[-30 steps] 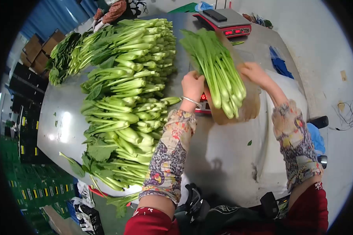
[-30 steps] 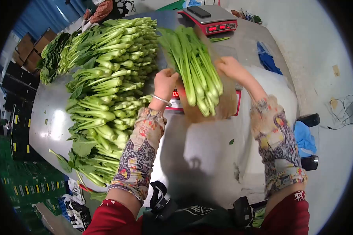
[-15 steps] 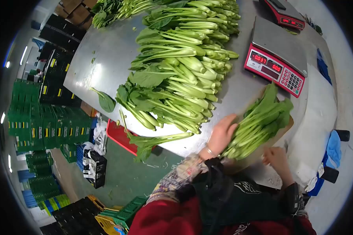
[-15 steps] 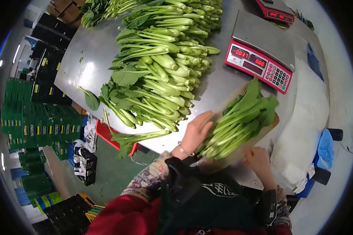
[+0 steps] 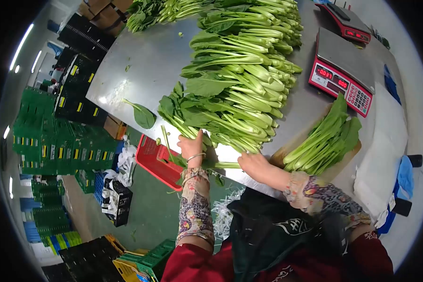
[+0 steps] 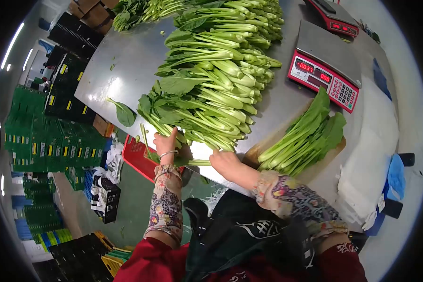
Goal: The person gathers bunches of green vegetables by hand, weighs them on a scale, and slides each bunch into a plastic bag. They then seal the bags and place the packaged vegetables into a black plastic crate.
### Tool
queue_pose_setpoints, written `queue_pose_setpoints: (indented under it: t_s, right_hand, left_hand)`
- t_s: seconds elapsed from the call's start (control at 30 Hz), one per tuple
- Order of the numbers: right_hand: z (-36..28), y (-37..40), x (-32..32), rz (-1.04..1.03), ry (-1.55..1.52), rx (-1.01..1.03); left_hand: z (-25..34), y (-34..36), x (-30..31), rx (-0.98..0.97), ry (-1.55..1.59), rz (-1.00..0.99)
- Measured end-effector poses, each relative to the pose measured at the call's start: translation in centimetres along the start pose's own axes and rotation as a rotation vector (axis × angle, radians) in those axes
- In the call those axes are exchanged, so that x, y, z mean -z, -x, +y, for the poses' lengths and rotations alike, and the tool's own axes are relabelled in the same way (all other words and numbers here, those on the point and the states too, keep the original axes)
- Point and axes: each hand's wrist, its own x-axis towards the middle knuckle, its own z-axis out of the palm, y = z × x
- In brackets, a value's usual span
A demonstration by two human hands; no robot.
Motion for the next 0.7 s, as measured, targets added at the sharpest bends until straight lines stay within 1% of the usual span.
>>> queue_pose_setpoints:
  t_s: [0.07,0.13,0.2,0.23,0.27,0.3,0.33,0.4,0.43,0.47,0.5,0.53,0.6,0.63,0.7]
  right_hand:
    - [-0.4,2.6,2.1,-0.055,-0.058,-0.011]
    - [0.1,5.4,5.0,-0.030,-0.110,-0.034]
    - [0.1,7.7,8.1,0.057,-0.208,-0.119]
    - [0.3,8.7,8.8,0.125,-0.244,-0.148]
    - [0.5,9.6,9.5,0.197,-0.277,-0.180]
    - [0.7,10.3,9.9,0.270,-0.307,-0.216]
    - [1.0,10.4,10.3,0.302,-0.333,-0.262]
    - [1.8,10.3,11.4,0.371,-0.391,-0.363]
    - [2.3,9.8,11.8,0.471,-0.352,-0.331]
    - [2.8,9.2,12.7,0.518,-0.366,-0.337]
    - [3.1,8.7,13.8,0.568,-0.376,-0.348]
    - [3.3,8.5,14.5,0.591,-0.404,-0.401]
    - [3.5,8.9,15.7,0.642,-0.463,-0.501]
    - [3.6,9.9,15.4,0.713,-0.562,-0.561]
    - [3.5,11.7,13.9,0.854,-0.768,-0.661]
  left_hand:
    - [-0.8,-1.3,-0.4,0.018,0.069,-0.066]
    - [-1.3,-1.3,0.4,-0.016,0.217,-0.115]
    - [-2.9,-1.8,-0.1,-0.048,0.376,-0.174]
    - [-2.4,-1.3,0.8,0.050,0.518,-0.259]
    - [-2.0,-0.3,1.8,0.059,0.718,-0.289]
    - [-3.2,-0.8,1.6,0.134,0.991,-0.406]
    - [-3.6,-0.9,2.0,0.212,1.261,-0.530]
    - [-3.2,0.4,3.5,0.107,1.502,-0.450]
    - [-3.0,0.9,3.8,0.015,1.534,-0.425]
    - [-2.5,1.4,4.1,-0.072,1.565,-0.405]
    - [-0.2,3.6,5.7,-0.189,1.531,-0.413]
    - [2.3,6.1,7.0,-0.237,1.512,-0.441]
    - [5.3,9.6,7.2,-0.413,1.409,-0.530]
    - [5.9,11.0,6.8,-0.443,1.284,-0.663]
    - [7.7,14.2,4.0,-0.635,1.141,-0.838]
